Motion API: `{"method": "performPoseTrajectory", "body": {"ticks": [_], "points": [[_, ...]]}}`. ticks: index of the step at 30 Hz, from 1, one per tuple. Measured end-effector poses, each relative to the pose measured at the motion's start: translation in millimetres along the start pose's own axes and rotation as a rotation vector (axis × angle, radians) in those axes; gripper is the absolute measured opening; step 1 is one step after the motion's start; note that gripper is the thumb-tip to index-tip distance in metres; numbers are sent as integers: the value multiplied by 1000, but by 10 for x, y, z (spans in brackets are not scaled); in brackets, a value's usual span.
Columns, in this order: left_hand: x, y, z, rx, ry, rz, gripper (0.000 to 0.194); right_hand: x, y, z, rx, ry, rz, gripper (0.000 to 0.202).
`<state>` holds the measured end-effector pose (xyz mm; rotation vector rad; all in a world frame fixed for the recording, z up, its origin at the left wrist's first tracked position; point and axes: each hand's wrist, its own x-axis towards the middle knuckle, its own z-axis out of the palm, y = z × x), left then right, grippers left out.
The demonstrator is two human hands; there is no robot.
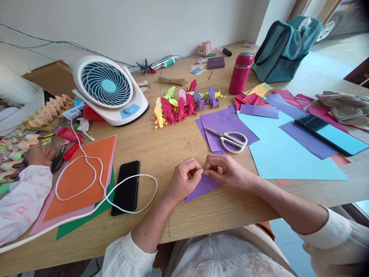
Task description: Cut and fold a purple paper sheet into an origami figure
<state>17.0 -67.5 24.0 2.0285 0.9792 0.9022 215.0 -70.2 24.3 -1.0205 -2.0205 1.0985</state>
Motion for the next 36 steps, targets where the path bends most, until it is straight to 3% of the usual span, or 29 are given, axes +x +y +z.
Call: {"method": "performPoseTrajectory", "body": {"ticks": [5,8,13,18,26,36], "points": [[11,0,-4,-15,26,-1,22,-10,26,-7,-7,-41,28,16],[20,-22,-20,-57,19,-84,21,-6,67,-19,-27,-32,31,17],[35,-97,-86,-180,-3,-270,30,19,149,-72,-17,148,125,28],[44,-150,-108,-109,53,-287,29,35,185,-132,30,294,170,34],[57,-216,-122,-6,162,-250,27,26,240,-131,68,155,215,45],[55,-280,-152,-129,187,-333,26,41,290,-164,103,284,252,57]]}}
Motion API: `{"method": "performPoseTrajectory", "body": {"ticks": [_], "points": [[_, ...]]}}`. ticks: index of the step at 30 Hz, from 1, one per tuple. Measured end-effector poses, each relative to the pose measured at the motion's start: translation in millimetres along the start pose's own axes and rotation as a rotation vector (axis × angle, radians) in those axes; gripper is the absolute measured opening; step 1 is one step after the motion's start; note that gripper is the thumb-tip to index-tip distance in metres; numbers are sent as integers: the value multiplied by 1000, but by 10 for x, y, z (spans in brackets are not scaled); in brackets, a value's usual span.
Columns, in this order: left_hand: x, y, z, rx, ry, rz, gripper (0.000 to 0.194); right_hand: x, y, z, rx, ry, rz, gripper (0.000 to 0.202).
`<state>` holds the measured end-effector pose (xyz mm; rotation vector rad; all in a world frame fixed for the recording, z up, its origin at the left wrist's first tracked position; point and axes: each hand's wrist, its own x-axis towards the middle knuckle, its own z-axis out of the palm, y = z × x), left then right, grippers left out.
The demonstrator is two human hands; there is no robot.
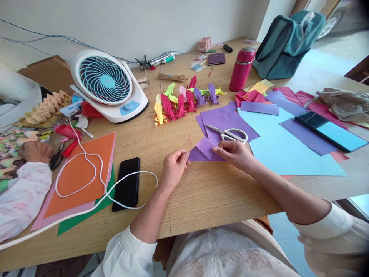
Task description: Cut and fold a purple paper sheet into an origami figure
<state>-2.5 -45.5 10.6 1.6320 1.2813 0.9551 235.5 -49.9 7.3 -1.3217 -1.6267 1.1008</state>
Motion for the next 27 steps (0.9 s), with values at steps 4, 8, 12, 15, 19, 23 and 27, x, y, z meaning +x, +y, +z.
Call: {"method": "performPoseTrajectory", "body": {"ticks": [4,8,12,15,19,23,27], "points": [[11,3,-32,-17,15,-11,24,-7,0,4,-6,-27,21,66],[20,6,-55,-36,6,17,23,-21,-43,-20,-80,-48,19,66],[18,38,-74,-14,-13,46,22,-40,-120,-82,-236,121,-122,52],[5,74,-74,29,-71,59,21,-57,-164,-123,-252,181,-229,28],[-21,113,-60,99,-227,86,22,-76,-181,-133,-243,-7,-366,19],[-39,139,-49,151,-372,126,25,-78,-154,-104,-232,-255,-417,20],[-45,129,-38,197,-411,147,26,-70,-121,-69,-231,-420,-372,18]]}}
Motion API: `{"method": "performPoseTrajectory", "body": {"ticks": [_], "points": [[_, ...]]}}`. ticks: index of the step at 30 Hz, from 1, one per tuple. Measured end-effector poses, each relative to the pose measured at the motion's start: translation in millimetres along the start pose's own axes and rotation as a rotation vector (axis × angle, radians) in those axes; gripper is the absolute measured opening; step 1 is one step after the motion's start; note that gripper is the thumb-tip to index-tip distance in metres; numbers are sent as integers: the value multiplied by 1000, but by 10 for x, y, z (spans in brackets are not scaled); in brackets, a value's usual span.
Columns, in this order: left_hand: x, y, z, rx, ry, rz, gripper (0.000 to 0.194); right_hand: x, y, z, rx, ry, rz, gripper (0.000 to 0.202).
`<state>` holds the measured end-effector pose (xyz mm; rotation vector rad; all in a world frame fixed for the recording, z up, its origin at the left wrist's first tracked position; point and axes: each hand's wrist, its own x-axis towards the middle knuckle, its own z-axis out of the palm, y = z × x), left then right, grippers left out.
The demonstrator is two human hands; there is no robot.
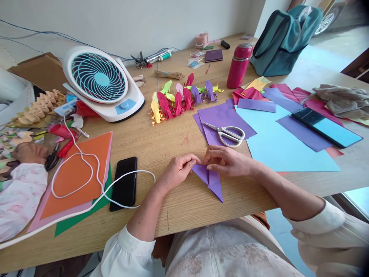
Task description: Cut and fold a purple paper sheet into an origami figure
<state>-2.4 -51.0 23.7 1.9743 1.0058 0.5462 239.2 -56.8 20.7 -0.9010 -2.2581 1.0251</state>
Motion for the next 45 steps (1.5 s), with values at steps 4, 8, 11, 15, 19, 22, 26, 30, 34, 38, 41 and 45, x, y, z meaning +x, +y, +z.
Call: {"method": "performPoseTrajectory", "body": {"ticks": [4,8,11,15,19,22,26,30,34,38,41,45], "points": [[3,-18,9,78,26,19,28,6,16,13,-26,-45,-21,13],[11,-38,14,122,67,27,25,-4,42,15,3,-41,-4,5],[22,-72,24,201,122,51,23,-14,67,21,38,-77,69,8],[25,-73,27,376,250,172,21,-18,89,22,75,-115,131,14],[-2,8,46,251,115,310,20,-14,83,13,129,-143,147,13],[-12,39,82,135,-40,308,13,-3,61,1,127,-153,146,11],[4,19,103,134,-140,335,23,23,13,-26,67,-169,123,13],[9,16,100,254,-193,319,34,40,-15,-71,31,-231,143,23],[4,38,107,365,-190,286,34,45,-17,-111,35,-265,168,20],[7,42,133,423,-168,282,26,42,-16,-134,24,-294,185,15],[14,16,159,426,-130,312,23,41,11,-153,81,-307,215,11],[31,-32,183,433,-105,351,30,93,77,-202,330,-449,327,17]]}}
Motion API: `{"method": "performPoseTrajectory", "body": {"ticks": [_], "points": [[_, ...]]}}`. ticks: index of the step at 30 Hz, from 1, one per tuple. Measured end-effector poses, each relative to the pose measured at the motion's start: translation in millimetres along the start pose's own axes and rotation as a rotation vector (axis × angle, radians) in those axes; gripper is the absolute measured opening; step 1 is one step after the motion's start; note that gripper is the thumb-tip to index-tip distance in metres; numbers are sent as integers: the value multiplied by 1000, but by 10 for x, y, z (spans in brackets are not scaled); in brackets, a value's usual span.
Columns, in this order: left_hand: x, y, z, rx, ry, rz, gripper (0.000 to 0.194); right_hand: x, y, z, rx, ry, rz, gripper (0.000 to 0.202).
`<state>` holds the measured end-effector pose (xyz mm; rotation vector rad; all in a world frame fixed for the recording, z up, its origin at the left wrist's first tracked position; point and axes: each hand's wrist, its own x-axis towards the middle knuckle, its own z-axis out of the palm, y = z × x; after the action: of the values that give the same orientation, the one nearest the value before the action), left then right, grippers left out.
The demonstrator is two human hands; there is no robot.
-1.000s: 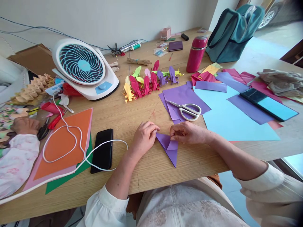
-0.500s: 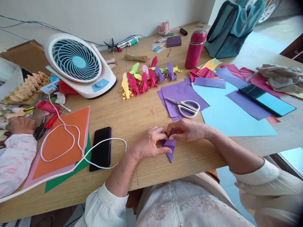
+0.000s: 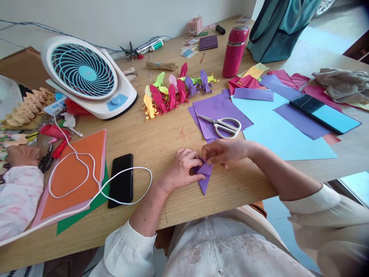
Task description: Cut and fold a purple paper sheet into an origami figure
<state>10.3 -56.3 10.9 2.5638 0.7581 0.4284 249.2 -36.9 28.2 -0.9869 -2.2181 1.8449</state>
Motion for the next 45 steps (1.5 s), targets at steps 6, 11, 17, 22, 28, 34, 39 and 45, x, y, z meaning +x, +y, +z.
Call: {"method": "performPoseTrajectory", "body": {"ticks": [6,11,17,22,28,34,39,45], "points": [[12,-36,31,-3,-18,-16,37,140,-116,-126,65,-202,121,23],[7,-66,50,-14,-18,-27,38,185,-205,-131,32,-242,147,23],[9,-70,43,-41,-10,-16,33,101,-218,-154,-69,-184,154,21],[28,-46,52,-54,14,-18,20,26,-167,-177,-300,-146,116,16],[32,-37,65,-33,42,-42,14,-10,-141,-125,-523,-33,182,12],[19,-11,59,-18,42,-99,12,-106,-124,-105,-629,104,143,12],[11,-7,71,-30,53,-112,15,-168,-25,-110,-626,200,109,18],[20,16,81,-21,30,-133,11,-93,-152,-21,-651,237,-38,12]]}}
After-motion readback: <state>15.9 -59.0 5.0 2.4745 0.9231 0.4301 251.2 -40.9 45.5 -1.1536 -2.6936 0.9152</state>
